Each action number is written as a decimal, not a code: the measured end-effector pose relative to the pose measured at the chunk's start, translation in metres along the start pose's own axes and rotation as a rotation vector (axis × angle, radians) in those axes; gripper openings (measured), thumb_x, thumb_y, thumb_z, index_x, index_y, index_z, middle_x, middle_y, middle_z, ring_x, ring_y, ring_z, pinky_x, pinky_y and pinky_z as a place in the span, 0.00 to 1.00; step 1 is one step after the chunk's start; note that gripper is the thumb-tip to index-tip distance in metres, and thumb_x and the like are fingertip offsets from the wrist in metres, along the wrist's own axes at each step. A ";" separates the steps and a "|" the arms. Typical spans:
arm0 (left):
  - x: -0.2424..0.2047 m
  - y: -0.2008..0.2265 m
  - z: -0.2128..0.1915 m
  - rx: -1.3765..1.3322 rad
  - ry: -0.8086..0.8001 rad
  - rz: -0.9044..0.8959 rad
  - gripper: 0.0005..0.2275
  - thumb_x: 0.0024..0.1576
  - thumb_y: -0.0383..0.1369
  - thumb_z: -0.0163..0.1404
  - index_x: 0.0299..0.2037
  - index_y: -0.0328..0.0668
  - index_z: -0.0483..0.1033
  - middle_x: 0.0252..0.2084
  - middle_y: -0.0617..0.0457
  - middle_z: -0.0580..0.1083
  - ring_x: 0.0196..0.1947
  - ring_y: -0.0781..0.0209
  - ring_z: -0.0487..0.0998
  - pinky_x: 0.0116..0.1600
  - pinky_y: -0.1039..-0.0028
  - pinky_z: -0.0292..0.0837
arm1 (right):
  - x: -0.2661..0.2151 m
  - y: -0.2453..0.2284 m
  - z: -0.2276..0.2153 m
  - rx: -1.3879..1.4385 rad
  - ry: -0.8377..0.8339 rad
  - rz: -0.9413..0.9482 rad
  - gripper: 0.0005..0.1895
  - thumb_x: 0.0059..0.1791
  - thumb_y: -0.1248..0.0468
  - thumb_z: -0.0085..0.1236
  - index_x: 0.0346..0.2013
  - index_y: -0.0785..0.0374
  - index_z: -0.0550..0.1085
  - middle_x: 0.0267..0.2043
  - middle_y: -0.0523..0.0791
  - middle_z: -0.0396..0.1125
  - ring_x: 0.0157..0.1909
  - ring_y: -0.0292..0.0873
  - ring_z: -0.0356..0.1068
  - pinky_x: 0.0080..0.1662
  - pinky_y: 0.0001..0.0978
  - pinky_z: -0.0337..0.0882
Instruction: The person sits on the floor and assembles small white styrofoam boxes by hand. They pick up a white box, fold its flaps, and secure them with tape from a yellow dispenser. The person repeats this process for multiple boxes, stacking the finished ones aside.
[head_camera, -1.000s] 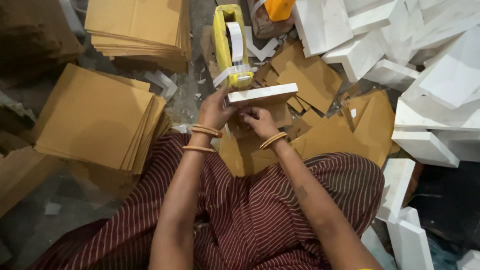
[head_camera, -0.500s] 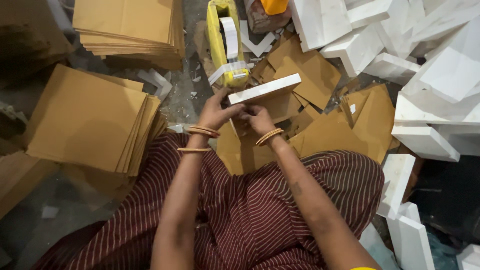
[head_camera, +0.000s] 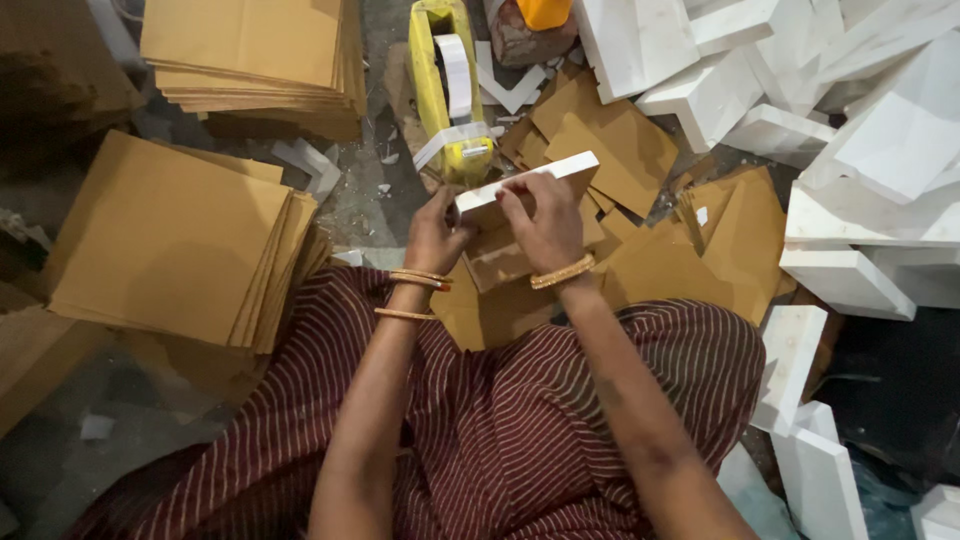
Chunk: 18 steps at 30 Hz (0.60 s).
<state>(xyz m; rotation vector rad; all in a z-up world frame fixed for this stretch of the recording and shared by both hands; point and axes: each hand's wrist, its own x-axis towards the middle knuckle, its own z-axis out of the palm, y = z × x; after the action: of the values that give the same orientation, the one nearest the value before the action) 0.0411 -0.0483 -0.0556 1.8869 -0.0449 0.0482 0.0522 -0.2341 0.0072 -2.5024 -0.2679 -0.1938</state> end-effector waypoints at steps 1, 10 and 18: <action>-0.001 0.002 0.000 -0.030 -0.003 -0.012 0.24 0.44 0.23 0.60 0.54 0.38 0.73 0.39 0.43 0.78 0.37 0.53 0.80 0.44 0.67 0.76 | 0.009 -0.001 0.000 -0.065 0.077 -0.109 0.11 0.53 0.55 0.61 0.44 0.58 0.80 0.41 0.46 0.75 0.44 0.49 0.74 0.49 0.44 0.72; -0.010 -0.028 0.004 -0.312 -0.052 -0.179 0.20 0.47 0.20 0.59 0.51 0.35 0.74 0.45 0.51 0.79 0.45 0.65 0.80 0.51 0.72 0.77 | 0.046 0.007 0.037 0.368 -0.259 0.107 0.24 0.51 0.45 0.58 0.43 0.66 0.79 0.36 0.48 0.75 0.39 0.44 0.75 0.41 0.37 0.72; -0.010 -0.012 -0.006 -0.216 -0.092 -0.184 0.19 0.49 0.22 0.57 0.53 0.34 0.74 0.43 0.48 0.80 0.43 0.62 0.81 0.49 0.70 0.78 | 0.049 0.010 0.036 0.489 -0.317 0.214 0.22 0.51 0.47 0.58 0.37 0.64 0.81 0.31 0.46 0.75 0.33 0.36 0.71 0.37 0.30 0.68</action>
<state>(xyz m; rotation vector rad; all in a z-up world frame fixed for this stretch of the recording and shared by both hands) 0.0316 -0.0393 -0.0656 1.6689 0.0587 -0.1628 0.1048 -0.2137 -0.0180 -2.0444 -0.1495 0.3227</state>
